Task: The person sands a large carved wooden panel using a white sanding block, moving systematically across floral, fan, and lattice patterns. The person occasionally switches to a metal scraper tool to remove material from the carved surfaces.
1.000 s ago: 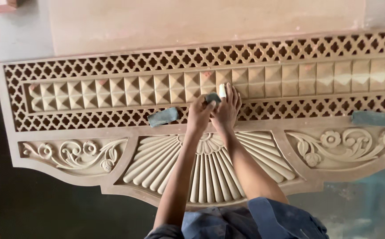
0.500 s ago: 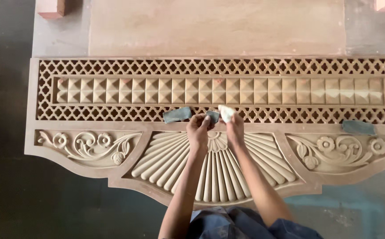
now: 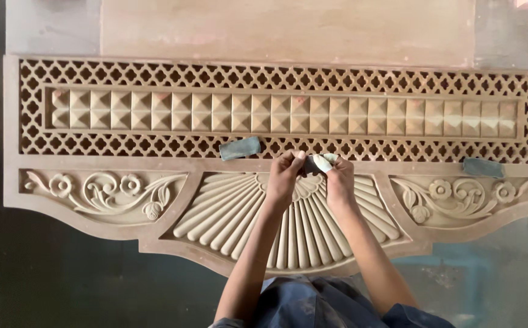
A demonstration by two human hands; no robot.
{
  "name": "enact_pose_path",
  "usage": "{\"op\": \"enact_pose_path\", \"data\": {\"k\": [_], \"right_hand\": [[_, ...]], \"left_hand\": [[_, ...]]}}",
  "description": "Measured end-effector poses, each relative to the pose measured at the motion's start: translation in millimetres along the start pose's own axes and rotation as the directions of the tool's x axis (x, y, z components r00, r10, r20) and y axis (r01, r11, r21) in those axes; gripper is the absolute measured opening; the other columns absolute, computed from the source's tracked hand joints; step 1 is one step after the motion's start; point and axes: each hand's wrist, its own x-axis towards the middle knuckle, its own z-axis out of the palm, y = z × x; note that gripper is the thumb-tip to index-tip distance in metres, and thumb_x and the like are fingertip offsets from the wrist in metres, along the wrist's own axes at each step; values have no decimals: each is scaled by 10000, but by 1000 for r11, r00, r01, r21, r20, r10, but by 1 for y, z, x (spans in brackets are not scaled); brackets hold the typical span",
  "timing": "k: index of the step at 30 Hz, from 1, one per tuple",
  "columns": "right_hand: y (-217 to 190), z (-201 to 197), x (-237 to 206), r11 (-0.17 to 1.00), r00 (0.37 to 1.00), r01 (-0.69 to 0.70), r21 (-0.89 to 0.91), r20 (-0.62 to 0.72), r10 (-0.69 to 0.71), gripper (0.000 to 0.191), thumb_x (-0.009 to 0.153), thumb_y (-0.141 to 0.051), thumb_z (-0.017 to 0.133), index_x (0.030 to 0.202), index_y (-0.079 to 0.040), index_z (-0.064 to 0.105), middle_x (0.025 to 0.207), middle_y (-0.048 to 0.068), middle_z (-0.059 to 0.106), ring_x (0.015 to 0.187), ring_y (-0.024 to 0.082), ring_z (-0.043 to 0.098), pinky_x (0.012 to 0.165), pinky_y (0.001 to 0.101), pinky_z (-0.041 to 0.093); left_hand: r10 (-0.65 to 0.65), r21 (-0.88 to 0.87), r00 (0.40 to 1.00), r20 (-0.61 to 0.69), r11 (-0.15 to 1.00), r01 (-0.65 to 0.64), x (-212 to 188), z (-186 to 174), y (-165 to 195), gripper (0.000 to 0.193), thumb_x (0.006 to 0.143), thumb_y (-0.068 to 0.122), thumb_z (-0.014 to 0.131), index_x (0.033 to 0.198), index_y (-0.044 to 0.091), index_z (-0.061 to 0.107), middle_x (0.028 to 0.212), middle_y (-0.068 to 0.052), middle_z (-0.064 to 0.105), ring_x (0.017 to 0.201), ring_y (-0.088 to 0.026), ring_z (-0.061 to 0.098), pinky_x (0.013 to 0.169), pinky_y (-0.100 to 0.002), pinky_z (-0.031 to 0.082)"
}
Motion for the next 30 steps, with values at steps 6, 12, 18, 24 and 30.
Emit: {"op": "enact_pose_path", "data": {"k": [6, 12, 18, 24, 30], "right_hand": [[-2, 0, -12, 943, 993, -75, 324, 109, 41, 154, 944, -114, 671, 961, 7, 764, 857, 81, 768, 745, 153, 711, 707, 275, 558], [-6, -2, -23, 986, 994, 32, 164, -112, -14, 114, 987, -54, 672, 1022, 12, 759, 934, 89, 758, 791, 125, 688, 729, 270, 550], [-23, 12, -40, 999, 983, 36, -9, -182, -37, 167, 901, 7, 674, 1049, 15, 750, 963, 106, 765, 813, 131, 721, 754, 270, 600], [-19, 29, -6, 994, 950, -54, -100, -310, 20, 184, 877, 18, 678, 1042, -14, 752, 951, 118, 757, 745, 145, 711, 658, 283, 588], [16, 33, 86, 796, 891, 99, -597, -303, -338, 156, 867, 15, 719, 1008, -22, 772, 827, 108, 762, 668, 197, 675, 573, 347, 509]], "left_hand": [[-181, -315, 983, 27, 932, 180, -1, 3, -3, 148, 1017, 116, 599, 931, 25, 678, 815, -53, 717, 691, -117, 655, 658, -277, 549], [-38, -117, 994, -99, 993, 26, -14, 20, -14, 176, 1051, 153, 630, 972, 22, 718, 850, -22, 718, 732, -65, 625, 686, -232, 505], [-112, -82, 990, -81, 991, 105, -19, 24, -11, 184, 1018, 175, 669, 939, 18, 722, 787, -34, 701, 657, -87, 583, 607, -253, 472], [-17, 325, 973, -230, 941, 94, 2, 14, 7, 270, 1033, 246, 639, 893, 23, 697, 753, -52, 677, 629, -120, 566, 570, -261, 471], [521, 736, 779, -350, 667, -115, 58, -11, 20, 236, 1047, 240, 576, 1014, 15, 636, 851, -108, 680, 749, -217, 625, 695, -363, 503]]}}
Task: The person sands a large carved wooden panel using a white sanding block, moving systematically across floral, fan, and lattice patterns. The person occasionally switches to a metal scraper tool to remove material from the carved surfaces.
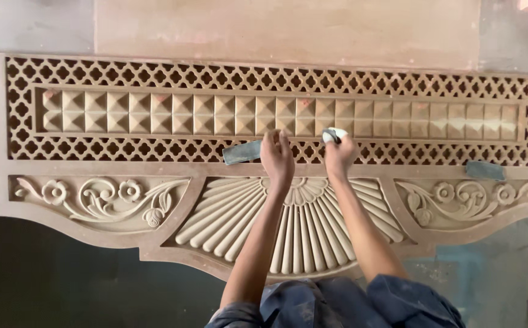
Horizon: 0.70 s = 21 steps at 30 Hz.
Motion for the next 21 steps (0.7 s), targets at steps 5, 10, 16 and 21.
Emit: {"op": "enact_pose_path", "data": {"k": [5, 10, 16, 21], "right_hand": [[13, 28, 11, 909, 964, 263, -323, 62, -257, 94, 811, 2, 763, 898, 35, 746, 828, 214, 729, 756, 369, 710, 687, 458, 544], [17, 40, 11, 900, 975, 222, -376, 65, -213, 116, 828, -27, 735, 932, 23, 745, 859, 221, 721, 792, 403, 702, 732, 474, 546], [33, 57, 19, 863, 956, 278, -422, 35, -291, 149, 809, 2, 719, 955, 13, 747, 869, 203, 717, 811, 415, 685, 734, 492, 538], [41, 59, 11, 862, 949, 282, -421, -11, -316, 106, 840, -8, 734, 946, -2, 732, 877, 185, 723, 802, 385, 697, 724, 486, 547]], "left_hand": [[126, 175, 992, 16, 976, -127, 25, 23, -18, 251, 1062, 226, 546, 1158, 10, 630, 1111, -150, 678, 1088, -336, 591, 940, -456, 485], [201, 410, 974, 104, 884, -226, 25, 39, -30, 303, 1005, 222, 573, 1220, 12, 612, 1231, -166, 622, 1200, -368, 545, 1012, -479, 427], [215, 411, 970, 110, 879, -241, 22, 41, -38, 306, 1024, 225, 579, 1261, 34, 610, 1259, -152, 625, 1222, -366, 541, 1030, -481, 420], [191, 410, 975, 114, 885, -221, 20, 43, -42, 299, 1022, 230, 579, 1263, 57, 619, 1254, -140, 629, 1214, -357, 548, 1025, -477, 423]]}}
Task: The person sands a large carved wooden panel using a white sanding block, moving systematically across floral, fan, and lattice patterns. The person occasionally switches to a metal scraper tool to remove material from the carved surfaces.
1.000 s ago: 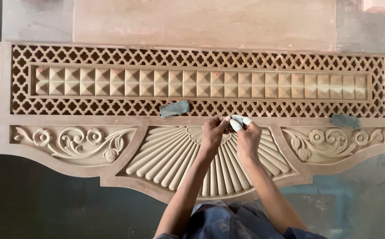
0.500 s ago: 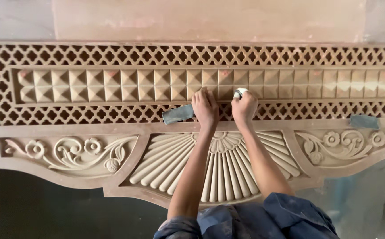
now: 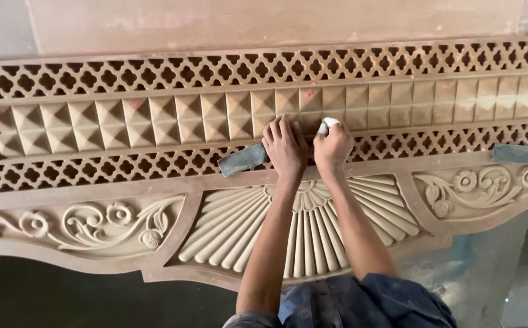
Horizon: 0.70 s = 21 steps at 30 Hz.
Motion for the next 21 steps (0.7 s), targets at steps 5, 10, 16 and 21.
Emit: {"op": "enact_pose_path", "data": {"k": [5, 10, 16, 21], "right_hand": [[0, 9, 23, 997, 995, -68, -46, 66, 71, 120, 846, -24, 740, 965, -13, 753, 789, 159, 722, 720, 351, 705, 681, 482, 540], [-3, 9, 25, 997, 1000, 3, -71, 16, -1, 86, 845, -28, 738, 929, -13, 738, 817, 169, 730, 747, 366, 709, 674, 477, 540], [-7, 13, 32, 999, 998, -49, -1, 36, 49, 67, 876, -23, 695, 939, -14, 715, 808, 166, 723, 719, 342, 713, 647, 460, 552], [-6, 23, 56, 998, 999, 51, -34, -11, -51, 26, 888, -16, 697, 910, -8, 686, 862, 169, 718, 763, 359, 705, 680, 469, 555]], "left_hand": [[27, -31, 1000, 13, 999, -27, -2, -1, -2, 309, 1020, 227, 583, 1272, 51, 613, 1276, -143, 624, 1221, -362, 535, 1028, -485, 416], [45, -34, 999, 11, 998, -44, -2, -3, -2, 320, 1022, 239, 597, 1281, 51, 611, 1293, -152, 615, 1228, -364, 531, 1039, -485, 413], [41, -36, 999, 23, 999, -40, 0, -6, -2, 330, 1017, 239, 605, 1285, 46, 606, 1294, -155, 616, 1230, -373, 529, 1034, -491, 411], [48, -42, 998, 40, 998, -46, 0, -7, -1, 343, 1004, 237, 618, 1288, 45, 605, 1279, -160, 612, 1226, -380, 526, 1027, -496, 411]]}}
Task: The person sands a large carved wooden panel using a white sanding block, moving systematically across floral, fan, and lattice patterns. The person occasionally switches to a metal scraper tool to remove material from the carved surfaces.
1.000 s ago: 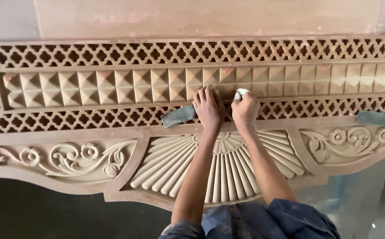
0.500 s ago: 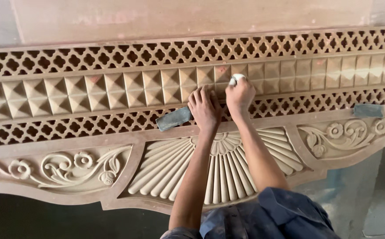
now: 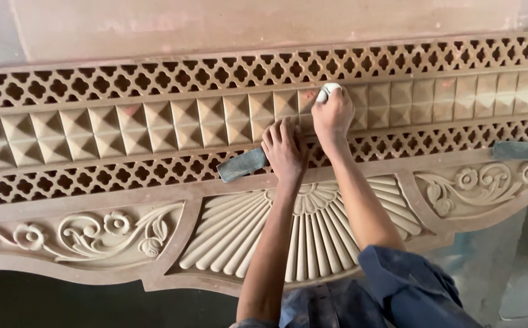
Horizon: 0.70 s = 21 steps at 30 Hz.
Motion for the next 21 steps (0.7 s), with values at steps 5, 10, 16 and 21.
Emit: {"op": "enact_pose_path", "data": {"k": [5, 10, 16, 21], "right_hand": [[4, -4, -15, 994, 998, 57, -95, 42, -53, 92, 848, -55, 744, 913, 2, 712, 833, 192, 701, 728, 372, 685, 651, 472, 539], [9, 2, -10, 998, 993, 22, -58, 117, -15, 95, 856, -40, 736, 930, 3, 693, 878, 159, 716, 772, 324, 706, 674, 446, 561], [6, 3, -8, 999, 997, 33, -37, 68, -31, 87, 840, -25, 729, 919, 0, 702, 862, 179, 715, 777, 368, 697, 684, 475, 548], [2, 0, -10, 1000, 998, -22, 22, 58, 21, 50, 901, -30, 715, 946, -18, 695, 847, 171, 709, 783, 367, 703, 696, 478, 552]], "left_hand": [[-7, 23, 1000, -22, 1000, 7, 1, 2, 1, 328, 1000, 241, 622, 1273, 59, 611, 1281, -156, 612, 1235, -376, 527, 1040, -498, 414], [10, 10, 1000, 0, 1000, -10, -2, 2, -2, 346, 1016, 245, 613, 1301, 50, 600, 1284, -162, 602, 1243, -374, 524, 1043, -495, 412], [-7, 20, 1000, 10, 1000, 7, -3, 4, -3, 342, 1009, 244, 610, 1294, 53, 597, 1297, -158, 606, 1240, -371, 520, 1040, -498, 409], [11, 12, 1000, 0, 1000, -11, -1, 2, -3, 351, 1000, 236, 607, 1300, 55, 606, 1295, -163, 608, 1242, -373, 520, 1030, -497, 409]]}}
